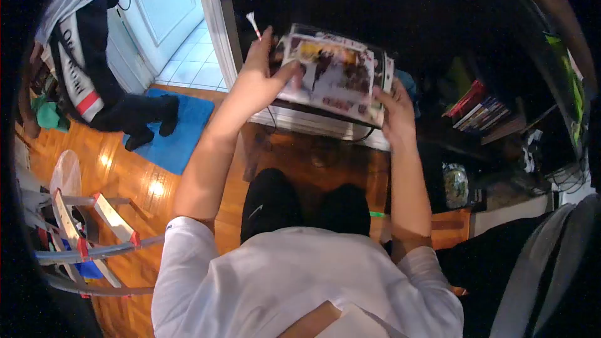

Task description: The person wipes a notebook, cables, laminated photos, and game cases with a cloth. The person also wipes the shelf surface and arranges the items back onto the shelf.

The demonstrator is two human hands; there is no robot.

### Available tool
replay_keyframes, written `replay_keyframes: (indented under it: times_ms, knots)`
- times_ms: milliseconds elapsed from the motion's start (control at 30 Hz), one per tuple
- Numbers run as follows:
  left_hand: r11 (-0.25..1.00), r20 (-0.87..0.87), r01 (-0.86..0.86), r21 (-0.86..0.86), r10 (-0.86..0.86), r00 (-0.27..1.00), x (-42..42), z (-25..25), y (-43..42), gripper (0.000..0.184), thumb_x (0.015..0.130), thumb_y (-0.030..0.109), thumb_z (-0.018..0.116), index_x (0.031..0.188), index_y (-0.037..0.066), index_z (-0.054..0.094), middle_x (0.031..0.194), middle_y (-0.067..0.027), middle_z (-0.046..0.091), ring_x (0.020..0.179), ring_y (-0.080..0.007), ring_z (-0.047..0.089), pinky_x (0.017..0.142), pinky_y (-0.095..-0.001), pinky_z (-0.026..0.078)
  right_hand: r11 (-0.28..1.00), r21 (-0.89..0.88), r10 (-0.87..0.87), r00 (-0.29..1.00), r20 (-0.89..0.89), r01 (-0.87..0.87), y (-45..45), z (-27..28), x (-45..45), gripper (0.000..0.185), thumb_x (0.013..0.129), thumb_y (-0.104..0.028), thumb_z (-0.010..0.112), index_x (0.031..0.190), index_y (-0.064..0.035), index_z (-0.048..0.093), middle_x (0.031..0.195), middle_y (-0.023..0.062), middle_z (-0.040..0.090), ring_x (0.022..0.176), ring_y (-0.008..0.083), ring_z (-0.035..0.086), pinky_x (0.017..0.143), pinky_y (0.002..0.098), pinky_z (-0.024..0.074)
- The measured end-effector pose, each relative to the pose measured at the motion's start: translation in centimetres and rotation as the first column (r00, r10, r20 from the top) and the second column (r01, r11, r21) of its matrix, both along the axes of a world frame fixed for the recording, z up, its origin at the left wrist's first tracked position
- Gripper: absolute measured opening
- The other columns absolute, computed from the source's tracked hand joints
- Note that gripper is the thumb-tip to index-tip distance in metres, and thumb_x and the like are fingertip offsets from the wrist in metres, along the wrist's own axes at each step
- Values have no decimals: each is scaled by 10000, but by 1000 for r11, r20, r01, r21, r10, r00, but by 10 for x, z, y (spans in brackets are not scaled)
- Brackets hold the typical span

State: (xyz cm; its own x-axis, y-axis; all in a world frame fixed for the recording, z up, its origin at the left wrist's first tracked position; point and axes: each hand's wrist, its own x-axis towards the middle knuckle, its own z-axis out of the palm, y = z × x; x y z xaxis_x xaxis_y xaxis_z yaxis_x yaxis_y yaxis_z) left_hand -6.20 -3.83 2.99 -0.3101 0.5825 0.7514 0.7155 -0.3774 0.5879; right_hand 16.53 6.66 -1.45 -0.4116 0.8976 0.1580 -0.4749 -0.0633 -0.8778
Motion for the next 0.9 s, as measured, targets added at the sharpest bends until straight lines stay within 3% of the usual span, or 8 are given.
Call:
replay_keyframes:
  times_ms: [100,233,333,467,567,800,867,900]
  knots:
    - [973,-366,-231,-24,207,907,0,8,-7,375,806,67,517,1159,-39,442,984,-232,541,932,-383,523,809,-416,419,992,60,-120,982,147,113,29,8,-11,414,756,1,578,1145,8,436,990,108,574,871,201,569,735,312,478]
    - [907,-347,-271,-322,154,925,-9,-7,-10,307,726,-44,470,1029,-18,516,942,-253,555,906,-422,520,782,-439,430,919,319,-354,842,408,232,58,3,-41,433,753,-21,584,1147,49,419,996,126,565,893,213,552,778,310,449]
    - [805,-491,-430,-409,203,847,-18,-5,9,222,729,-32,461,939,-13,532,926,-248,570,873,-406,551,751,-436,462,883,432,-339,884,321,182,81,-25,-67,453,735,-41,587,1145,54,418,983,142,559,888,219,536,779,305,423]
    - [764,-700,-541,-352,169,694,-29,3,46,141,742,16,464,839,3,566,851,-221,600,820,-359,597,720,-423,495,710,704,-326,881,343,-12,78,-17,-73,471,643,-68,641,1069,36,470,937,175,545,880,290,544,779,341,424]
    - [737,-778,-576,-355,109,619,-31,24,60,135,739,33,485,786,17,610,808,-196,618,795,-326,617,698,-405,508,726,679,-528,720,450,107,69,-13,-84,411,722,-77,572,1102,39,466,871,113,553,793,178,522,695,302,429]
    - [698,-917,-684,-213,99,386,-56,10,101,183,766,140,495,744,71,662,811,-129,651,738,-271,645,636,-373,521,732,681,-427,757,494,-32,77,-15,-69,368,708,-78,564,1062,11,523,796,128,599,749,224,582,659,302,442]
    - [561,-868,-727,-396,28,495,-35,37,88,298,812,232,473,991,24,589,1109,-174,507,1042,-294,481,832,-437,416,667,739,-473,715,516,-93,50,13,-62,333,716,-71,562,1043,-12,548,863,154,604,788,257,596,676,303,453]
    - [567,-864,-717,-406,18,504,-32,38,82,371,826,282,462,1077,23,549,1198,-185,450,1132,-301,415,896,-459,363,501,853,-613,637,468,-146,52,9,-62,303,731,-98,565,1028,-37,564,917,161,588,846,269,575,714,330,449]
